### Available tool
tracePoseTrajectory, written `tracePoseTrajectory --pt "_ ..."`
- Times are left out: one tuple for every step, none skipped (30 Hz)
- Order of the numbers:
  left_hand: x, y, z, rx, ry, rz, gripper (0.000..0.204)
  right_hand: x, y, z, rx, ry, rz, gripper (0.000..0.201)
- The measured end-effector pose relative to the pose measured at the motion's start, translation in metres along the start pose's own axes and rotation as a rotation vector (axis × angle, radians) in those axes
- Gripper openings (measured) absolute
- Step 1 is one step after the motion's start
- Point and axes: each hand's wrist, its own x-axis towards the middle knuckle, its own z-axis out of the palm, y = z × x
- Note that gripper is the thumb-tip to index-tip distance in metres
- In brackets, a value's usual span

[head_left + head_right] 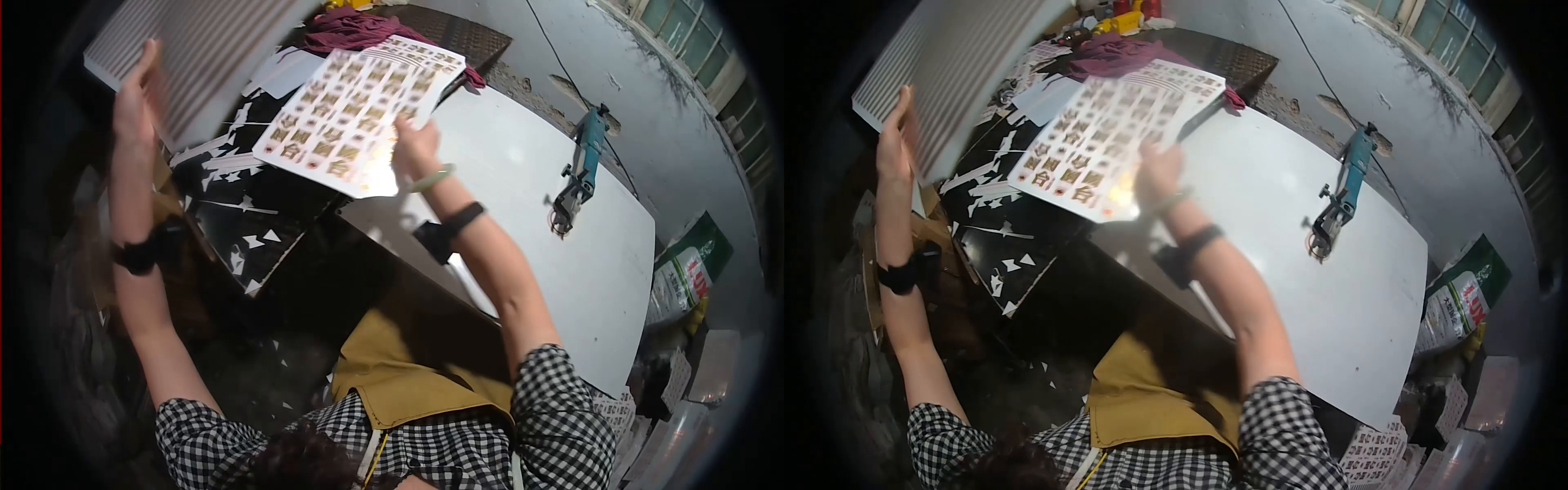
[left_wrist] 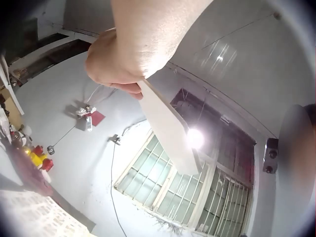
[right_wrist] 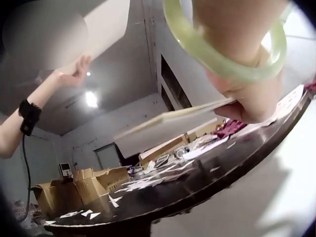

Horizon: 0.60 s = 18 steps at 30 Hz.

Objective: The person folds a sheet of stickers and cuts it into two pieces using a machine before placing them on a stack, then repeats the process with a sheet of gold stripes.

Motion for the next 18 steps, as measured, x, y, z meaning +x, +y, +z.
tracePoseTrajectory --pt "-0.012 -0.006 -0.005 0.005 0.002 0.005 0.05 -0.006 0.029 0.014 0.037 0.057 0.107 0.033" --pt "-0.022 -0.009 -0.012 0.067 0.003 -0.03 0.049 -0.015 0.045 0.03 -0.056 0.127 0.152 0.036" --pt "-0.029 -0.016 -0.022 0.127 0.007 -0.067 0.048 -0.022 0.054 0.034 -0.392 0.121 0.157 0.04" --pt "-0.032 -0.021 -0.035 0.128 0.004 -0.06 0.048 -0.03 0.062 0.039 -0.548 0.137 0.198 0.053" --pt "-0.035 -0.028 -0.044 0.147 -0.054 -0.023 0.045 -0.024 0.07 0.032 -0.867 -0.083 0.159 0.063" --pt "-0.037 -0.036 -0.051 0.164 -0.113 0.008 0.042 -0.023 0.064 0.02 -1.184 -0.307 0.118 0.074" --pt "-0.035 -0.052 -0.052 0.106 -0.245 0.047 0.035 -0.015 0.059 -0.001 -1.27 -0.143 0.085 0.072" --pt "-0.039 -0.053 -0.053 0.097 -0.252 0.042 0.035 -0.017 0.038 -0.014 -1.352 0.02 0.048 0.073" --pt "-0.045 -0.052 -0.049 0.192 -0.373 0.034 0.031 0.001 0.035 -0.039 -1.218 0.263 -0.182 0.078" --pt "-0.051 -0.057 -0.034 0.28 -0.505 0.035 0.027 0.019 -0.018 -0.065 -0.899 0.132 -0.136 0.073" --pt "-0.066 -0.056 -0.011 0.414 -0.491 0.071 0.025 0.011 -0.077 -0.081 -0.448 -0.117 -0.225 0.062" --pt "-0.063 -0.047 0.0 0.58 -0.75 -0.082 0.022 0.004 -0.134 -0.09 -0.34 -0.261 -0.357 0.058" --pt "-0.068 -0.064 0.02 0.67 -0.9 0.17 0.02 -0.012 -0.188 -0.088 -0.33 -0.371 -0.497 0.061" --pt "-0.087 -0.08 0.054 0.529 -1.002 0.353 0.019 -0.03 -0.231 -0.086 -0.326 -0.478 -0.637 0.064" --pt "-0.105 -0.077 0.083 0.631 -1.057 0.211 0.021 -0.051 -0.26 -0.085 -0.347 -0.454 -0.641 0.064" --pt "-0.11 -0.084 0.108 0.641 -1.203 0.256 0.023 -0.074 -0.285 -0.086 -0.65 -0.601 -0.721 0.063" --pt "-0.112 -0.102 0.134 0.596 -1.325 0.481 0.025 -0.096 -0.299 -0.093 -0.96 -0.741 -0.785 0.065" --pt "-0.122 -0.103 0.16 0.612 -1.426 0.59 0.025 -0.112 -0.297 -0.103 -1.001 -0.642 -0.673 0.051"
